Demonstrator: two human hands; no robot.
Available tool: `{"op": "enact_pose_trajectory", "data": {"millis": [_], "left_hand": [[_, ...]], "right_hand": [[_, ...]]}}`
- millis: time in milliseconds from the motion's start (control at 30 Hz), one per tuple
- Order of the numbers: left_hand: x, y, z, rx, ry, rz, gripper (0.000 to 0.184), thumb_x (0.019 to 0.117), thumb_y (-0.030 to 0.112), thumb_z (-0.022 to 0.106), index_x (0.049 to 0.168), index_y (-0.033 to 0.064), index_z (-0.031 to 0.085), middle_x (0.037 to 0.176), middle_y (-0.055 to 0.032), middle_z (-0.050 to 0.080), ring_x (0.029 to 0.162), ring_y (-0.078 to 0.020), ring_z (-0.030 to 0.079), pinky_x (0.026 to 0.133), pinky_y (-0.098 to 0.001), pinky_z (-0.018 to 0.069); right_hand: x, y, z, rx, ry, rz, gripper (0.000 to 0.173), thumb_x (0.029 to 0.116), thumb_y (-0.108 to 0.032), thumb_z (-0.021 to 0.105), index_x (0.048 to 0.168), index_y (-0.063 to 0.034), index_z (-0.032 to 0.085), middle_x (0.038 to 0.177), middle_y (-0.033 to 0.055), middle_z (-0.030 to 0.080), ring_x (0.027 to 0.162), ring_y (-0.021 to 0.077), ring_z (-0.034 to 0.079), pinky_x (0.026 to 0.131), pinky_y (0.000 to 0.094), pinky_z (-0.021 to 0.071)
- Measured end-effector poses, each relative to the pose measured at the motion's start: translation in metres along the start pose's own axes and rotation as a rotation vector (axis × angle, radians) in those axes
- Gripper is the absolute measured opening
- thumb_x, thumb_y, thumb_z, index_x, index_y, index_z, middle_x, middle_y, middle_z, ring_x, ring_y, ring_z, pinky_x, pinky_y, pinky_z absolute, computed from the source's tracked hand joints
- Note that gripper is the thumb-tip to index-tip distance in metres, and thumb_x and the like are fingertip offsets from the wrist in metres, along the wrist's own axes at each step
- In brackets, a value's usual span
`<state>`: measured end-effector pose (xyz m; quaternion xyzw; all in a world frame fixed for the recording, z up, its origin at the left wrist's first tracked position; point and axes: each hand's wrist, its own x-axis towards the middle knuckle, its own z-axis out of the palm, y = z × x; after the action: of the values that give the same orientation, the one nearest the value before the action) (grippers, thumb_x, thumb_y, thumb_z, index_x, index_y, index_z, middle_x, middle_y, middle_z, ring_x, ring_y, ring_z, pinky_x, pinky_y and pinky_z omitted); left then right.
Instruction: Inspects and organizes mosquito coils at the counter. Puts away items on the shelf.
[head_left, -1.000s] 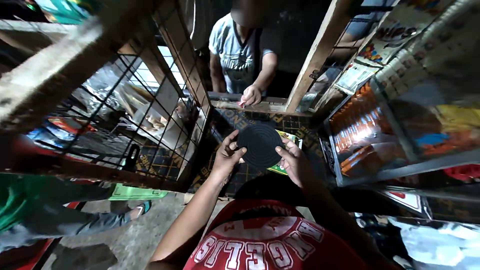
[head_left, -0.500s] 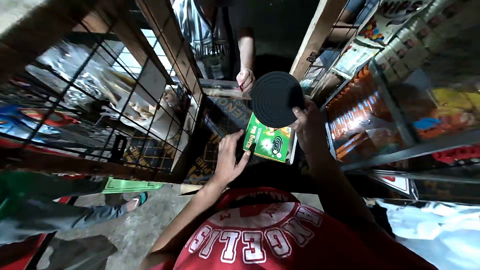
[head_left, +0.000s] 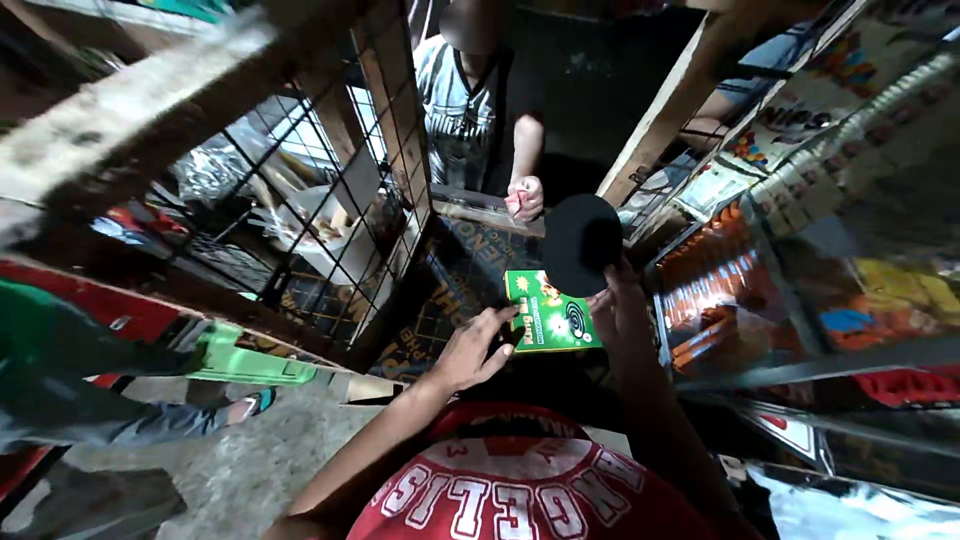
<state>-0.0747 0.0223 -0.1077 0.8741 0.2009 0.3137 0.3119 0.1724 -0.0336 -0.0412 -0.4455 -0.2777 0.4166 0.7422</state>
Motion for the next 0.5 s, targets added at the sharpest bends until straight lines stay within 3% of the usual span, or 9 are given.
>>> {"op": "enact_pose_trajectory", "data": {"millis": [133, 300, 500], "left_hand": [[0.0, -0.001, 0.001, 0.027, 0.043, -0.004, 0.07, 0.1061, 0.054, 0.025, 0.144, 0.0022, 0.052, 0.128, -0.0175, 0.065, 0.102, -0.0255, 0.068, 0.09, -0.0437, 0.0566], [-0.001, -0.002, 0.002, 0.048, 0.078, 0.031, 0.066, 0.1075, 0.05, 0.026, 0.142, 0.0019, 0.053, 0.125, -0.0173, 0.066, 0.103, -0.0256, 0.068, 0.092, -0.0431, 0.0562], [-0.002, -0.005, 0.003, 0.054, 0.084, 0.041, 0.063, 0.1078, 0.048, 0.026, 0.142, 0.0022, 0.054, 0.125, -0.0171, 0.067, 0.104, -0.0257, 0.068, 0.093, -0.0429, 0.0557]], "right_hand": [[0.0, 0.0, 0.003, 0.102, -0.012, -0.031, 0.032, 0.105, -0.015, 0.05, 0.137, -0.0151, 0.05, 0.115, 0.0012, 0.068, 0.103, 0.0145, 0.069, 0.09, 0.0375, 0.0598], [-0.003, -0.007, 0.007, 0.148, -0.018, -0.021, 0.031, 0.1083, -0.017, 0.045, 0.14, -0.0168, 0.046, 0.119, 0.001, 0.065, 0.106, 0.0142, 0.067, 0.091, 0.0364, 0.0585], [-0.006, -0.01, 0.009, 0.201, -0.074, -0.045, 0.031, 0.1065, -0.016, 0.05, 0.137, -0.0167, 0.049, 0.118, 0.0013, 0.067, 0.107, 0.0145, 0.068, 0.093, 0.0361, 0.0589]]}}
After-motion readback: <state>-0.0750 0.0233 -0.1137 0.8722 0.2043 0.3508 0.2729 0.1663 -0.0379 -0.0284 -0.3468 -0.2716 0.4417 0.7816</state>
